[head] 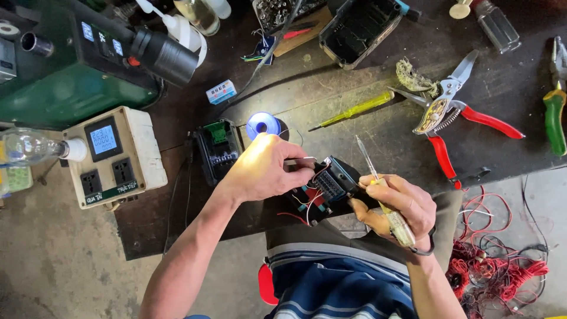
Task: Repairing an electronic device by soldering wires and securing them into a terminal block using a screwdriver.
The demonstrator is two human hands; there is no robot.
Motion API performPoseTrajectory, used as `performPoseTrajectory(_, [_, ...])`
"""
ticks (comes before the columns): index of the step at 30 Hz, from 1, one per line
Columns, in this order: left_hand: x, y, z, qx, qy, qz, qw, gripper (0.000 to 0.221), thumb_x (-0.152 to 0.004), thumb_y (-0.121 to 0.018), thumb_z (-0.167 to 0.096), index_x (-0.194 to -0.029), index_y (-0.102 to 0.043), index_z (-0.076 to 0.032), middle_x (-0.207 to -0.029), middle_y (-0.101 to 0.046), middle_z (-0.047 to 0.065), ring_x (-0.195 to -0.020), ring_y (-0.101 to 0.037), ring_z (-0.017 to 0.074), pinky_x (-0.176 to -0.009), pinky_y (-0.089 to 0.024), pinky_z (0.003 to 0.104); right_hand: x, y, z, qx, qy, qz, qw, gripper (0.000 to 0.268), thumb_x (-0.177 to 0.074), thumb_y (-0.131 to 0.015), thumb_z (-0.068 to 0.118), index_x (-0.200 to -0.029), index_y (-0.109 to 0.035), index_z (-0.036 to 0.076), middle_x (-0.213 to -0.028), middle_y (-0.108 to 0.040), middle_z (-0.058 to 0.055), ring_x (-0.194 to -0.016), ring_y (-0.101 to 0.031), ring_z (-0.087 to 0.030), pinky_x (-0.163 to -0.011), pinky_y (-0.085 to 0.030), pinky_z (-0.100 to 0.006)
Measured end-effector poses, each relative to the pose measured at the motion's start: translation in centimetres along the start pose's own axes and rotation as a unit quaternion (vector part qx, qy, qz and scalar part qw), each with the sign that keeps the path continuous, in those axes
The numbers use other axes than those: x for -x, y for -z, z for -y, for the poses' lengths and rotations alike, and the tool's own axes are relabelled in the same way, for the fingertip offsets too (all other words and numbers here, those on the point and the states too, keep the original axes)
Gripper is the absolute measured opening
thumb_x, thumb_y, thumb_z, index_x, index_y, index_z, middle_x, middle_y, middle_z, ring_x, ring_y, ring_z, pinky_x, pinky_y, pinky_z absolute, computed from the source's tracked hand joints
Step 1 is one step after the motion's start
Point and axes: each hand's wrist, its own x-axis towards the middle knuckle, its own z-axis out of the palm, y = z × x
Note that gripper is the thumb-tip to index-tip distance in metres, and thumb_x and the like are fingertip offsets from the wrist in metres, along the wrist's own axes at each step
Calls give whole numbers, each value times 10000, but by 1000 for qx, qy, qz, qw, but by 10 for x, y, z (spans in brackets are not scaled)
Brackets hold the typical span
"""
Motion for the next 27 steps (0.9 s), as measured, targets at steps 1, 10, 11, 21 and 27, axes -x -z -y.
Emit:
performPoseTrajectory(1, [0,0,-1,0,2,1,1000,163,-816,-737,-194,-923,-824,-107,-750,-767,76,-634,-642,141,-626,-561,308,1,2,0,0,-2,0,1000,331,-665,-944,15,-925,-743,-24,-882,-760,-209,-768,-784,-331,-764,-631,-404])
performPoseTrajectory(10, [-2,-19,12,40,-31,-49,998,166,-811,-738,-223,-887,-789,-84,-665,-710,74,-564,-575,125,-554,-513,281,-4,3,1,-12,-7,16,1000,363,-642,-958,19,-931,-740,-8,-879,-748,-217,-741,-779,-322,-759,-634,-406])
performPoseTrajectory(11, [-1,-21,13,41,-42,-68,996,126,-815,-740,-205,-873,-786,-103,-658,-708,61,-552,-572,113,-539,-507,267,-3,4,1,-18,-8,20,1000,360,-647,-953,21,-935,-740,-11,-882,-748,-221,-744,-780,-329,-758,-636,-412])
performPoseTrajectory(21, [32,-22,10,89,-115,-168,975,141,-899,-664,-89,-954,-793,-72,-553,-617,86,-501,-509,119,-507,-508,283,0,-5,0,-9,24,2,1000,363,-667,-950,-8,-933,-713,-76,-856,-731,-274,-684,-763,-344,-721,-632,-420])
performPoseTrajectory(27, [48,-39,22,129,-129,-237,954,171,-854,-686,-50,-968,-800,-106,-498,-542,30,-470,-526,98,-476,-494,251,6,4,-3,-32,-18,35,999,444,-619,-957,-52,-946,-661,-109,-853,-719,-307,-644,-736,-350,-685,-624,-458])
